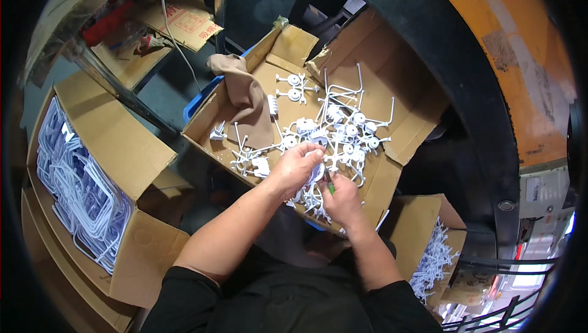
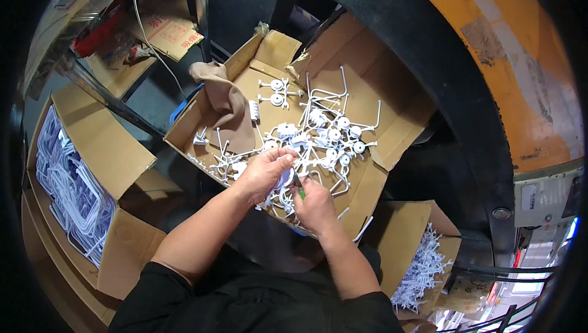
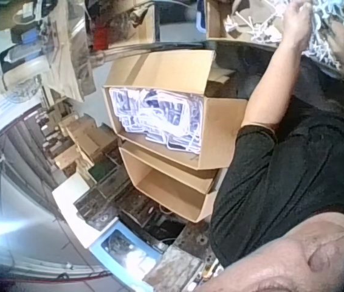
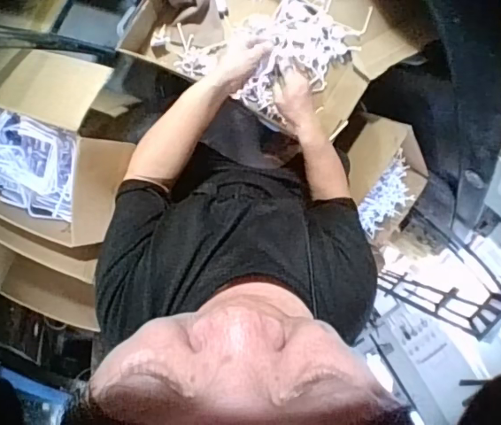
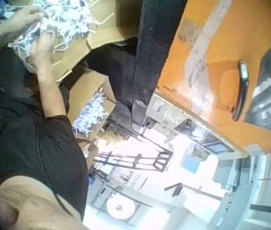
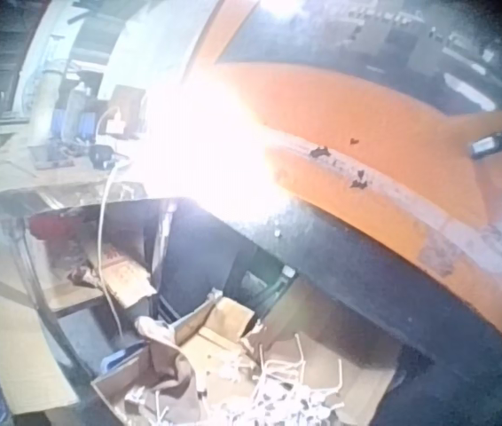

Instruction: The person separates white plastic components from their plastic sprue runners by hand, using hand clippers to clip them inside cardboard boxes.

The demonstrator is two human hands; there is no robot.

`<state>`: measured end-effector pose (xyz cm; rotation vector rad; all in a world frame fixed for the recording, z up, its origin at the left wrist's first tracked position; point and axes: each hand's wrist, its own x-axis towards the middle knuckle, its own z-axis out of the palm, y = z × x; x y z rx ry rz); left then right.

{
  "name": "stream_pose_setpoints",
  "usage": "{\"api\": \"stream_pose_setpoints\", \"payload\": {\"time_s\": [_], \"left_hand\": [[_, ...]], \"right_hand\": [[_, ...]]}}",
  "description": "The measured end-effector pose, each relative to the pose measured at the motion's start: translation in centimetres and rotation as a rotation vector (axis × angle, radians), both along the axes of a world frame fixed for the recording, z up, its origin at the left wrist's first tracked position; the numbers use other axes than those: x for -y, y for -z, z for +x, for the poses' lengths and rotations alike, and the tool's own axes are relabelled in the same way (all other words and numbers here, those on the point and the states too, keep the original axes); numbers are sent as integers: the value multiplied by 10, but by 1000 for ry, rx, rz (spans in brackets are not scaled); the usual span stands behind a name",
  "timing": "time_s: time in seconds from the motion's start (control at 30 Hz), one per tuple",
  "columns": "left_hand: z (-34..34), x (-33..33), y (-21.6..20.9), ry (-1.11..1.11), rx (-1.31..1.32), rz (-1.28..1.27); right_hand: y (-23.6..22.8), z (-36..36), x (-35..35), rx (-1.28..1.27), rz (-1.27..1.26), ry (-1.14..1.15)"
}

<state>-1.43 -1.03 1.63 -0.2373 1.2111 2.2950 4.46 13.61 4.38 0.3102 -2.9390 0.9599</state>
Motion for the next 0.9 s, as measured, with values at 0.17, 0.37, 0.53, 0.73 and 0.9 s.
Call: {"api": "stream_pose_setpoints", "payload": {"time_s": [0.17, 0.37, 0.53, 0.73, 0.9], "left_hand": [[-16, 17, -9, -75, 111, 351], [-32, 46, -10, -230, 231, 598], [-29, 43, -8, -100, 258, 802], [-29, 45, -10, -91, 166, 653], [-23, 41, -24, -136, 43, 323]], "right_hand": [[31, -20, -32, 222, -281, 343], [70, -7, -38, 36, 49, -33], [38, -12, 21, 497, 193, -33], [59, -6, 9, 315, 429, -171], [52, -5, -4, 412, 453, -99]]}}
